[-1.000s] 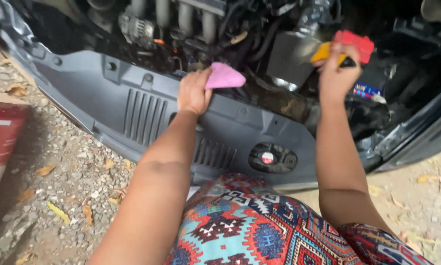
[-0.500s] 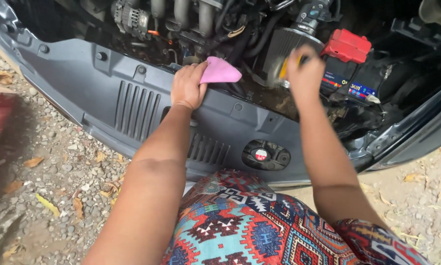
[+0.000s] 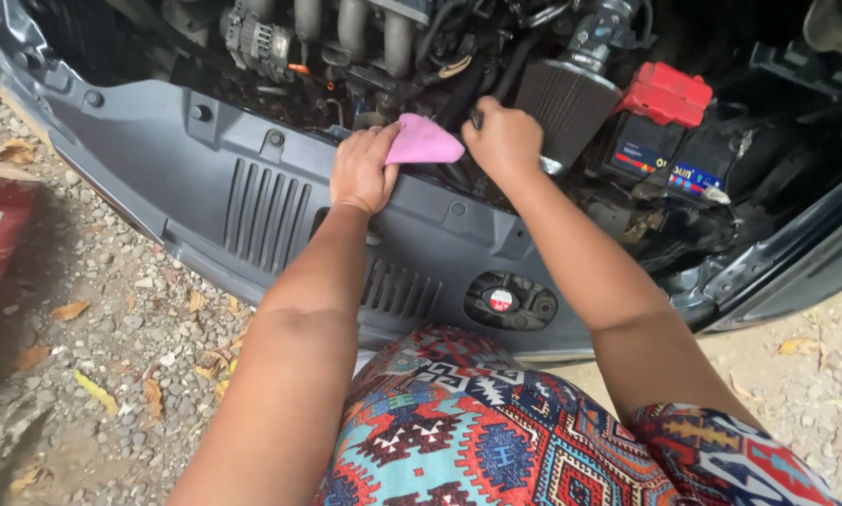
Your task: The person cleans the front plastic panel and engine bay of a car using a brush and a pink cloth. They scrub the surface with the brush and wipe away dust with the cloth, moving from the front grille area to the engine components.
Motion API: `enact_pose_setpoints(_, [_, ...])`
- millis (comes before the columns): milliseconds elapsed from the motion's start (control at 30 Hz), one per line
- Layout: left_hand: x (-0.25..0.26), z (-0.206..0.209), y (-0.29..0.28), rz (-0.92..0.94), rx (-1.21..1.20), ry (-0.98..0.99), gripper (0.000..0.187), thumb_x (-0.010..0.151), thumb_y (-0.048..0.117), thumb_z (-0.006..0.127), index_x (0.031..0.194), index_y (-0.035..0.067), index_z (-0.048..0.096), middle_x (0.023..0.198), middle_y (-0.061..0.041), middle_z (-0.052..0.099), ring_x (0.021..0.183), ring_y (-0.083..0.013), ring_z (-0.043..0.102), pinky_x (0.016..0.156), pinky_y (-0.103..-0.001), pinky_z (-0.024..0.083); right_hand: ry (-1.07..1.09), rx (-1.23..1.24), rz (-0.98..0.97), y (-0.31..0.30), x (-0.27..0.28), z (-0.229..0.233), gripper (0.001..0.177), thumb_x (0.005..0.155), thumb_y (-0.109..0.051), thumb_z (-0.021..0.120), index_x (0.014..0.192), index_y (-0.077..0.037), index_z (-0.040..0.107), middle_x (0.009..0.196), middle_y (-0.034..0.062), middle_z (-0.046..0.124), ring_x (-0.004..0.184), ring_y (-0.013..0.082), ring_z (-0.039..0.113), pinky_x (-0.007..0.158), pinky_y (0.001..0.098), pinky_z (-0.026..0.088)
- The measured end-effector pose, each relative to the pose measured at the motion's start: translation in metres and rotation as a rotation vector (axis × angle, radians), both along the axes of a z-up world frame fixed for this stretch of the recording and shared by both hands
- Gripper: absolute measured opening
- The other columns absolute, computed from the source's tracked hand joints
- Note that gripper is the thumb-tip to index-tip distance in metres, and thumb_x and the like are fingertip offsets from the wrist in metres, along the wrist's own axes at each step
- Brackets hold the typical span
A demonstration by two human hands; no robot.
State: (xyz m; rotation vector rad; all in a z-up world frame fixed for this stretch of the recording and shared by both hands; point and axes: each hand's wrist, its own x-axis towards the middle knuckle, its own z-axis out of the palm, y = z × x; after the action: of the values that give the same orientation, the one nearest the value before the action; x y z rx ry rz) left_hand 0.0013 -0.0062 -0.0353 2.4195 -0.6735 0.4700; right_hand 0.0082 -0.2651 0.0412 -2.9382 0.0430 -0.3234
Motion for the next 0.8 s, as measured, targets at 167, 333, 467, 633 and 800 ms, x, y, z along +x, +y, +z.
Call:
enact_pose_setpoints(167, [-0.006, 0.018, 0.001, -0.038, 0.026, 0.122, 0.051, 0.093, 0.029, 0.054, 0.14, 0.012, 0.058, 0.118, -0.017, 0.066, 0.106, -0.039, 0.06, 0.096, -0.05, 0.046, 0.132, 0.03, -0.032, -0.027, 0.054, -0.007, 0.022, 0.087, -0.03, 0.061, 0.089, -0.009, 0.069, 0.072, 0.0196, 0.07, 0.067, 0.0452, 0.067, 0.054, 0.0569, 0.052])
enact_pose_setpoints(333, [-0.006, 0.024, 0.001, -0.046, 0.004, 0.115, 0.051, 0.091, 0.027, 0.053, 0.139, 0.011, 0.058, 0.118, -0.017, 0.066, 0.104, -0.0394, 0.059, 0.096, -0.05, 0.046, -0.102, -0.012, 0.312, -0.094, 0.097, 0.017, 0.016, 0.103, -0.031, 0.069, 0.094, -0.018, 0.065, 0.07, 0.0185, 0.067, 0.065, 0.0477, 0.065, 0.054, 0.0554, 0.047])
enact_pose_setpoints(467, [-0.003, 0.024, 0.001, -0.036, 0.019, 0.135, 0.051, 0.091, 0.026, 0.053, 0.14, 0.011, 0.059, 0.119, -0.018, 0.066, 0.105, -0.0401, 0.06, 0.097, -0.051, 0.046, 0.189, -0.223, 0.453, -0.05, 0.075, 0.023, 0.021, 0.094, -0.038, 0.062, 0.104, -0.023, 0.074, 0.077, 0.0161, 0.073, 0.064, 0.0422, 0.069, 0.049, 0.0533, 0.051])
enact_pose_setpoints(633, [-0.007, 0.02, 0.0, -0.038, 0.019, 0.124, 0.05, 0.093, 0.027, 0.054, 0.14, 0.012, 0.058, 0.119, -0.017, 0.066, 0.106, -0.0399, 0.059, 0.096, -0.05, 0.046, 0.626, -0.103, 0.503, -0.013, 0.063, 0.033, 0.026, 0.097, -0.035, 0.055, 0.1, -0.012, 0.068, 0.08, 0.0211, 0.068, 0.072, 0.045, 0.065, 0.057, 0.0552, 0.048])
enact_pose_setpoints(800, [-0.006, 0.022, 0.0, -0.047, 0.016, 0.085, 0.052, 0.089, 0.025, 0.056, 0.139, 0.01, 0.059, 0.116, -0.017, 0.066, 0.102, -0.0397, 0.06, 0.093, -0.05, 0.047, 0.717, 0.061, 0.431, 0.012, 0.069, 0.032, 0.02, 0.093, -0.03, 0.054, 0.086, -0.013, 0.062, 0.075, 0.0101, 0.07, 0.07, 0.0285, 0.066, 0.066, 0.0415, 0.052])
